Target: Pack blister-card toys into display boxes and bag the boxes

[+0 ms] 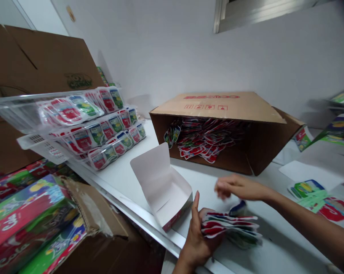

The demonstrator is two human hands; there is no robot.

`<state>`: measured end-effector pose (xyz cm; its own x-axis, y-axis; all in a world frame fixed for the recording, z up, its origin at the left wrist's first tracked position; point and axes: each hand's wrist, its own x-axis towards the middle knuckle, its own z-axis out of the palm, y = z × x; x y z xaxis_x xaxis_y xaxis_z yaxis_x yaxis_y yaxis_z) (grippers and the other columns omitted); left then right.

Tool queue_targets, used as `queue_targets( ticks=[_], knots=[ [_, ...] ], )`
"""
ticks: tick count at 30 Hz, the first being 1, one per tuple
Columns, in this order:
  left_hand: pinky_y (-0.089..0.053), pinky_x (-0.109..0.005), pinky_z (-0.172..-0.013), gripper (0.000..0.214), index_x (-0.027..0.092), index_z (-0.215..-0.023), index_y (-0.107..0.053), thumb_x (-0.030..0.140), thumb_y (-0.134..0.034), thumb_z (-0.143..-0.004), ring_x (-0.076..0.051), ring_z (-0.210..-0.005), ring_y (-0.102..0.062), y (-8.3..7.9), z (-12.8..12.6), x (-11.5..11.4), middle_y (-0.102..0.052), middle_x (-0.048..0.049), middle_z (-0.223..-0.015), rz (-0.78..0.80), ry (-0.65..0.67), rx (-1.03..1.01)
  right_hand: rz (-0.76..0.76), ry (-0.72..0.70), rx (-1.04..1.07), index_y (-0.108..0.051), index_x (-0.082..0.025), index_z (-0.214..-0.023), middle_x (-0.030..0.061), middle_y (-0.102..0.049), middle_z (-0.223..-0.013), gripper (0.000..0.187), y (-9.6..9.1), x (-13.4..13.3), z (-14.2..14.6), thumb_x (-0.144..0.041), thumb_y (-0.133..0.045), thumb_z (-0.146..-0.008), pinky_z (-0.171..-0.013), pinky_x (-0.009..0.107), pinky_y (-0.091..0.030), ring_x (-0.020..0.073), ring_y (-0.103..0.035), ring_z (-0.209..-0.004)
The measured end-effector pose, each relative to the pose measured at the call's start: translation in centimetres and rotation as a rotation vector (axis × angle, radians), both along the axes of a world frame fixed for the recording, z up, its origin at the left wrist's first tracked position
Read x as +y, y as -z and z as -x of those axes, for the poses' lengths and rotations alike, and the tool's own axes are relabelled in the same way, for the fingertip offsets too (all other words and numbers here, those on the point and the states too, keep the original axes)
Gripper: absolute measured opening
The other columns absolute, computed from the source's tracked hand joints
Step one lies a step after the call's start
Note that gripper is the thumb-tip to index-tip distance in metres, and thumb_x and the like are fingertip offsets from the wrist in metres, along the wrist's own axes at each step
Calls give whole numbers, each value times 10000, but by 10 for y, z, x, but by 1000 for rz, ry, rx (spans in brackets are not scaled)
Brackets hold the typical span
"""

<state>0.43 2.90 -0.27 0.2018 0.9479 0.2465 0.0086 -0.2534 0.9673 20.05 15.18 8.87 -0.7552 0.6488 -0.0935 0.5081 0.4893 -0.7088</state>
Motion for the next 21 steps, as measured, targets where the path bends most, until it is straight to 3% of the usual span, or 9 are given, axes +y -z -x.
queue_targets(
  ticks=[2,4,6,8,11,15,18,21],
  knots=[
    [-525,-333,-853,916,196,-1477,-189,219,-747,-751,-207,-862,-690,-2,0,0,-686,-71,-1000,30,32,0,-298,221,-98,-587,-157,-1243,139,-650,-1217,471,26,39,1,-474,-482,-911,-948,359,-432,268,-579,-1120],
    [-526,-330,-831,679,165,-1346,-437,238,-749,-747,-233,-890,-690,-7,1,1,-695,-104,-1014,73,65,-13,-446,358,-267,-489,-153,-1374,166,-508,-1412,666,50,71,5,-486,-627,-813,-1048,425,-354,335,-445,-1292],
    [-527,-320,-801,528,149,-1221,-535,245,-751,-749,-243,-890,-692,-14,3,0,-708,-123,-1010,139,85,-48,-486,429,-356,-486,-140,-1383,182,-468,-1444,668,68,88,10,-476,-622,-822,-1064,477,-324,373,-407,-1322],
    [-527,-308,-779,474,142,-1152,-556,249,-763,-739,-242,-880,-692,-19,3,0,-715,-131,-998,186,102,-76,-502,460,-367,-558,-128,-1312,190,-519,-1397,503,78,89,13,-418,-524,-902,-1070,497,-299,374,-405,-1321],
    [-529,-300,-758,403,132,-1053,-583,274,-773,-727,-239,-859,-685,-21,2,0,-708,-135,-972,181,103,-73,-582,494,-330,-665,-122,-1125,190,-626,-1255,377,86,73,8,-322,-384,-974,-1083,489,-267,347,-429,-1297],
    [-539,-312,-752,303,135,-973,-611,318,-736,-767,-223,-823,-671,-19,2,3,-676,-109,-908,102,70,-13,-635,505,-216,-666,-134,-1001,153,-697,-1030,413,83,40,-17,-312,-293,-1001,-967,407,-405,270,-602,-1030],
    [-463,-414,-989,334,151,-969,-653,335,-776,-719,-317,-1181,-552,-15,4,6,-577,-165,-1199,-57,-13,105,-538,479,2,-615,-168,-1023,106,-686,-960,389,68,9,-35,-357,-276,-1012,-823,331,-474,215,-629,-883],
    [-263,-491,-1152,334,178,-968,-692,331,-795,-689,-376,-1452,-170,-11,4,8,-224,-131,-1546,-147,-115,233,-320,345,136,-593,-208,-964,57,-673,-879,350,42,-23,-41,-394,-301,-1014,-749,297,-480,186,-631,-799]
  ],
)
